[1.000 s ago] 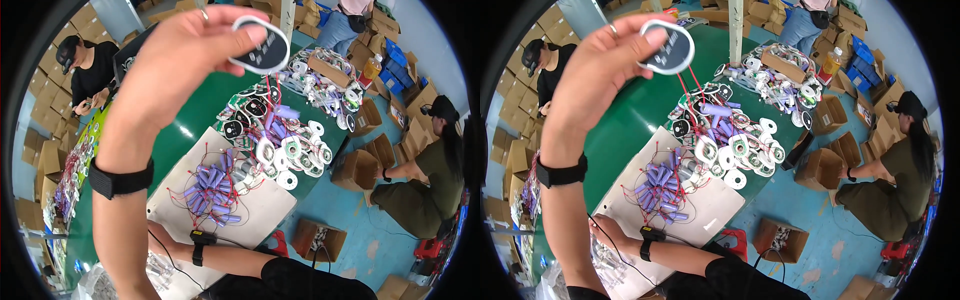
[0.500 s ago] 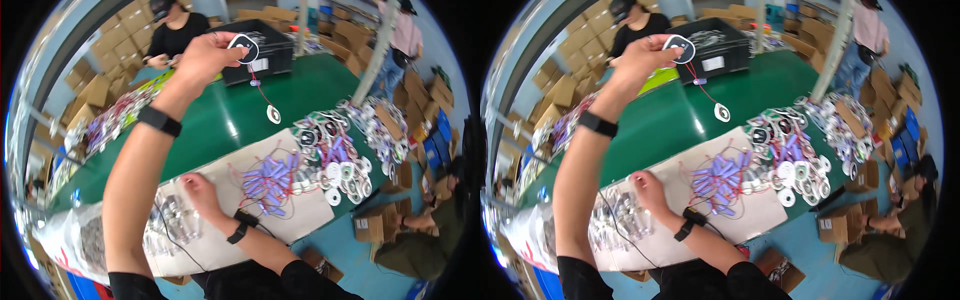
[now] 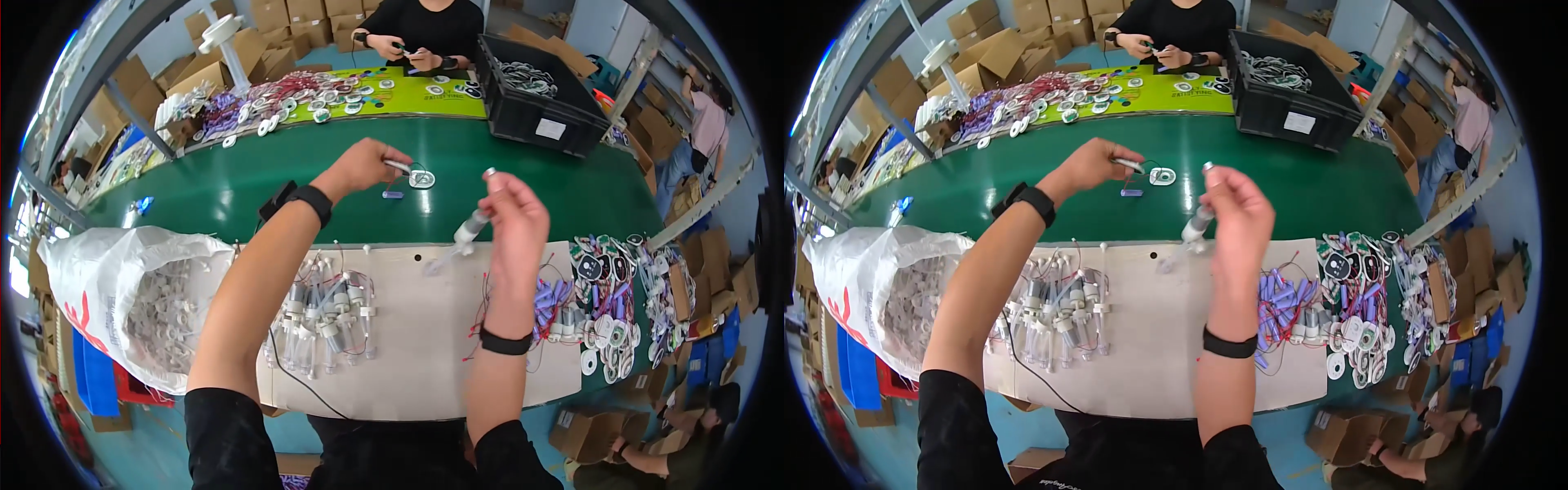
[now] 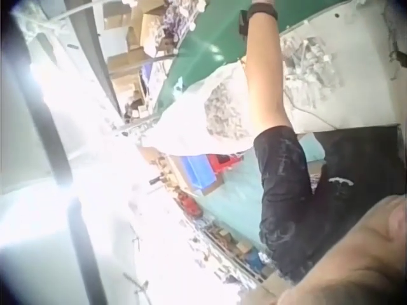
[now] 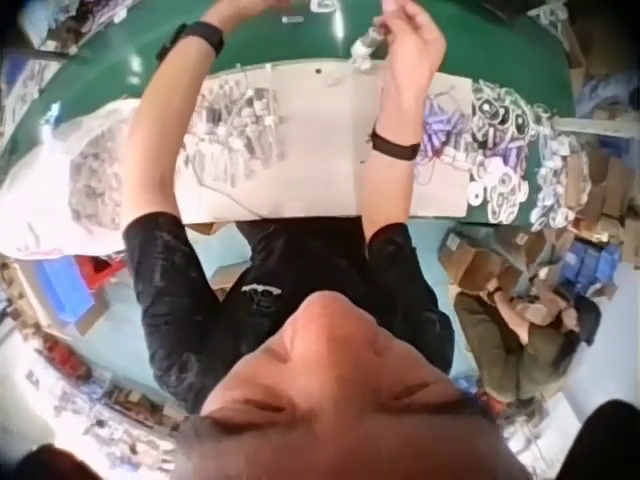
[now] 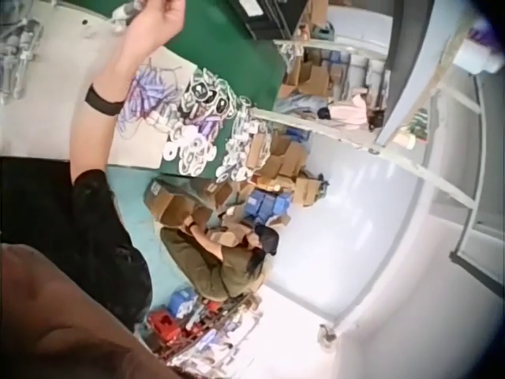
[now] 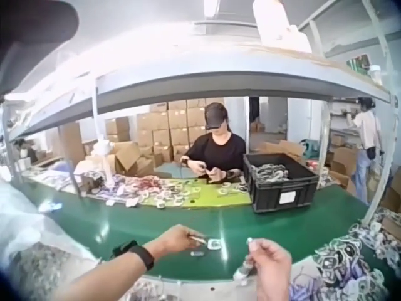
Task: The person connects circuit boards to batteries and hands them to another worker before assembling motors with plastic tubes. They then gather a pile of batteries and move them into a box.
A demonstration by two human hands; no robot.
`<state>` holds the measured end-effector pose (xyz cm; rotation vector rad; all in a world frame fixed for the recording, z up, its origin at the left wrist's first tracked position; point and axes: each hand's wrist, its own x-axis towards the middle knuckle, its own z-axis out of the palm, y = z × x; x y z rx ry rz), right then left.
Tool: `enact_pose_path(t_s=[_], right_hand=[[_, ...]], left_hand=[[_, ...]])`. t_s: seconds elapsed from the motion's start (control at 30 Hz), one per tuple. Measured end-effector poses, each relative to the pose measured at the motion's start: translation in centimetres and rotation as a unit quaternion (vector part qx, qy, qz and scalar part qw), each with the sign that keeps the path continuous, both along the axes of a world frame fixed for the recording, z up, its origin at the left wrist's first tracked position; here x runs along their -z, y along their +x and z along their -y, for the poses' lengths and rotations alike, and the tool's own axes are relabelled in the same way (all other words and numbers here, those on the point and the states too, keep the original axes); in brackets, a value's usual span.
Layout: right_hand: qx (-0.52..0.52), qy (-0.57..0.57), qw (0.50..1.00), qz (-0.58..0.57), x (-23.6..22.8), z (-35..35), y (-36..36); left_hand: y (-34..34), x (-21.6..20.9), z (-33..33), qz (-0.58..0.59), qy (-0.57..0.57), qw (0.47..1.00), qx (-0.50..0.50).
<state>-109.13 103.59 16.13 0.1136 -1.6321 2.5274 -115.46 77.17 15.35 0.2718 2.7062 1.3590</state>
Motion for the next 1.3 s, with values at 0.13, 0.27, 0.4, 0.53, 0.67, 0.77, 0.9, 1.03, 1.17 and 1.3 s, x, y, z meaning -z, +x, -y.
enact_pose_path(t_s=[0.13, 0.27, 0.4, 0.53, 0.67, 0.77, 0.9, 1.03, 1.17, 1.3], right_hand=[[0.026, 0.022, 0.999, -0.014, -1.9, 0.3, -1.9], [-0.024, 0.076, 0.997, -0.018, 0.3, 2.7, -3.7], [-0.101, 0.141, 0.985, -0.018, 2.4, 4.7, -4.5], [-0.188, 0.210, 0.959, -0.015, 3.3, 5.9, -5.0], [-0.180, 0.252, 0.951, -0.011, 4.8, 6.5, -5.7], [-0.152, 0.238, 0.958, -0.051, 5.6, 7.2, -5.8], [-0.121, 0.260, 0.952, -0.111, 6.7, 7.9, -6.0], [-0.085, 0.320, 0.934, -0.137, 6.9, 8.3, -5.7], [-0.056, 0.311, 0.938, -0.143, 7.6, 9.3, -5.4], [-0.007, 0.359, 0.918, -0.166, 7.1, 9.2, -5.1]], left_hand=[[2.9, 1.5, 0.3, 0.113, 0.115, 0.985, -0.055], [4.0, 3.9, 2.2, 0.112, 0.207, 0.970, -0.056], [4.8, 4.5, 2.7, 0.101, 0.172, 0.973, -0.117], [4.8, 4.0, 3.7, 0.100, 0.221, 0.965, -0.098], [4.8, 3.1, 3.4, 0.144, 0.306, 0.937, -0.091], [4.5, 3.4, 3.0, 0.114, 0.325, 0.934, -0.096], [4.7, 3.6, 2.0, 0.061, 0.340, 0.931, -0.118], [4.8, 3.7, 0.3, 0.042, 0.350, 0.923, -0.152], [4.8, 3.8, -0.9, 0.021, 0.377, 0.912, -0.159], [4.9, 4.1, -1.7, 0.014, 0.400, 0.900, -0.172]])
